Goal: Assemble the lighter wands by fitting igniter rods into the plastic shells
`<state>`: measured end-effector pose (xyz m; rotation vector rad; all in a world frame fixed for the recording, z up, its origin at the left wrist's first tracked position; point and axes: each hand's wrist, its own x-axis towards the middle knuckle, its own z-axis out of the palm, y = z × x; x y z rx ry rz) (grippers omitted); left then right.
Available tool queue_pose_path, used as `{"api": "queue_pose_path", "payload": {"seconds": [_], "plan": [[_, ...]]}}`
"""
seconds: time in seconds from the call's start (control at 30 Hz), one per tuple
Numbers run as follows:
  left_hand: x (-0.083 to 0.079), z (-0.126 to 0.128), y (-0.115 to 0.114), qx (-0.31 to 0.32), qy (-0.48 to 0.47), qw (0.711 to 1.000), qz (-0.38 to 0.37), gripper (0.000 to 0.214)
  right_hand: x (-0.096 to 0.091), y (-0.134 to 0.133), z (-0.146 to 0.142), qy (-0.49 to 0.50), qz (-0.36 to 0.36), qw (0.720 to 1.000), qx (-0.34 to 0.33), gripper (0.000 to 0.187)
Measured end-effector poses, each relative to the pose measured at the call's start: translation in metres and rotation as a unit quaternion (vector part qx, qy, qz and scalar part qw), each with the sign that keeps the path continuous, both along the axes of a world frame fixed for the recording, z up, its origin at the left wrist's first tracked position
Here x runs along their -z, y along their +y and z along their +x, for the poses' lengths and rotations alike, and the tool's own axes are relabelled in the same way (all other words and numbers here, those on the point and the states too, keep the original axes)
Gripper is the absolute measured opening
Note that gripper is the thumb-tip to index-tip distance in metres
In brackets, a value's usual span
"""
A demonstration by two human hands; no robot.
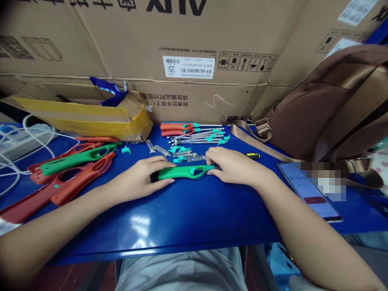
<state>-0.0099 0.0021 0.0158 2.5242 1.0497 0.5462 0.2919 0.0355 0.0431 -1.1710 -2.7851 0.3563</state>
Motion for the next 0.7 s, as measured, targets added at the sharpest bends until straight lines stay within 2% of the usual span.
{"api": "queue_pose_path", "payload": {"seconds": [0.13,0.23,0.3,0.37,0.4,0.47,0.7], "plan": [[-0.001,-0.002,-0.001,-0.014,0.011,1.000,-0.006,0.031,-0.001,0.006,0.009,0.019,-0.053,0.998,-0.025,0.015],[-0.002,-0.002,-0.002,-0.020,0.011,0.999,-0.025,0.034,-0.004,0.012,0.022,0.014,-0.039,0.999,-0.027,0.022],[-0.003,-0.002,-0.003,-0.022,0.008,0.999,-0.032,0.033,-0.004,0.017,0.033,-0.021,0.019,0.999,0.025,0.021],[-0.004,-0.002,-0.003,-0.025,0.009,0.999,-0.037,0.032,-0.001,0.022,0.044,-0.082,0.088,0.987,0.110,0.026],[-0.004,-0.002,-0.003,-0.025,0.010,0.999,-0.040,0.031,0.001,0.023,0.049,-0.128,0.092,0.975,0.159,0.030],[-0.005,-0.001,-0.003,-0.030,0.011,0.999,-0.044,0.030,0.005,0.026,0.056,-0.180,0.070,0.959,0.208,0.029],[-0.004,0.000,-0.004,-0.039,-0.005,0.999,-0.036,0.028,-0.001,0.025,0.065,-0.219,0.033,0.943,0.250,0.013]]}}
